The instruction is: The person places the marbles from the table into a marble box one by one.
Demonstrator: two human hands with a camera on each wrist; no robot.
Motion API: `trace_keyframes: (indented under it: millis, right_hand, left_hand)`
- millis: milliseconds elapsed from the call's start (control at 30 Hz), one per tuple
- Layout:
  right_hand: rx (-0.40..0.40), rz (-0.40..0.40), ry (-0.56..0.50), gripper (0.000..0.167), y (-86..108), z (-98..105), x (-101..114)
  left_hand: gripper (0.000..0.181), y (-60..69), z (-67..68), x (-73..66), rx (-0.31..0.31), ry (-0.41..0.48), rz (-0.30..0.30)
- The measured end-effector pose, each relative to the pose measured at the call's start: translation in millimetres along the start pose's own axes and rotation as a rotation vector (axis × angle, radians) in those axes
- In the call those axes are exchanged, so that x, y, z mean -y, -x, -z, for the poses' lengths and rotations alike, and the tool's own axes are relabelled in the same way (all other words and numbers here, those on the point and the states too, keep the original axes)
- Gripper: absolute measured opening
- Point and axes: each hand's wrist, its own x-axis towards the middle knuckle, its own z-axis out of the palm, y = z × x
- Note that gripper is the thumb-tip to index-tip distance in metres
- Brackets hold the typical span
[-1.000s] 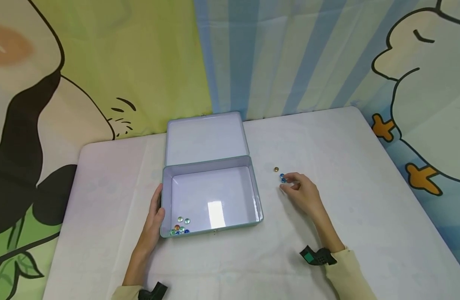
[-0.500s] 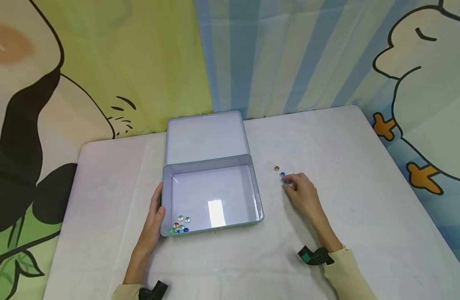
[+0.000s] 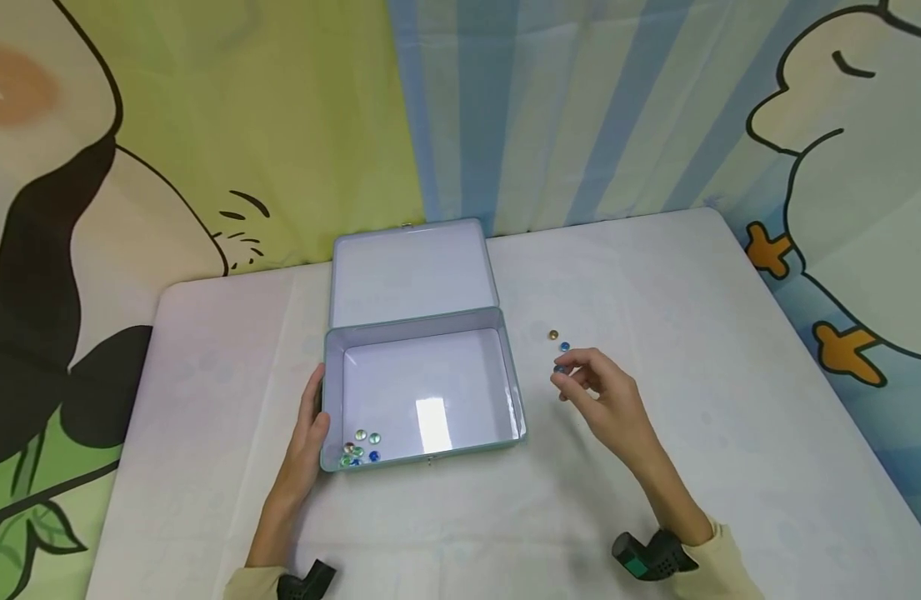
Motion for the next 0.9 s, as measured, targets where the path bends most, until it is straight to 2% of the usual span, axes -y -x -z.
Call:
trace_keyframes:
  millis: [133, 333, 600, 700, 900]
  right_hand:
    - [0.048, -0.019, -0.031, 0.023, -1.4, -4.3, 9.6]
    - [0.157, -0.061, -0.108, 0.018, -9.2, -15.3, 5.8]
    - [0.338, -0.242, -0.323, 0.024, -22.3, -27.8, 13.9]
    - [0.389, -0.267, -0.372, 0.025, -28.0, -32.5, 20.6]
    - [0.496, -0.305, -0.407, 0.026, -44.2, -44.8, 32.4]
  left_hand:
    - [0.061, 0.0, 0.0, 0.4, -0.001, -0.001, 0.0]
    - [0.061, 0.8, -0.8, -2.3, 0.003, -0.001, 0.002]
    - [0.061, 0.6, -0.2, -2.8, -0.004, -0.009, 0.019]
    - [0.061, 0.8, -0.7, -2.4, -0.001, -0.012, 0.017]
    - [0.06, 0.8, -1.3, -3.5, -0.002, 0.0, 0.0]
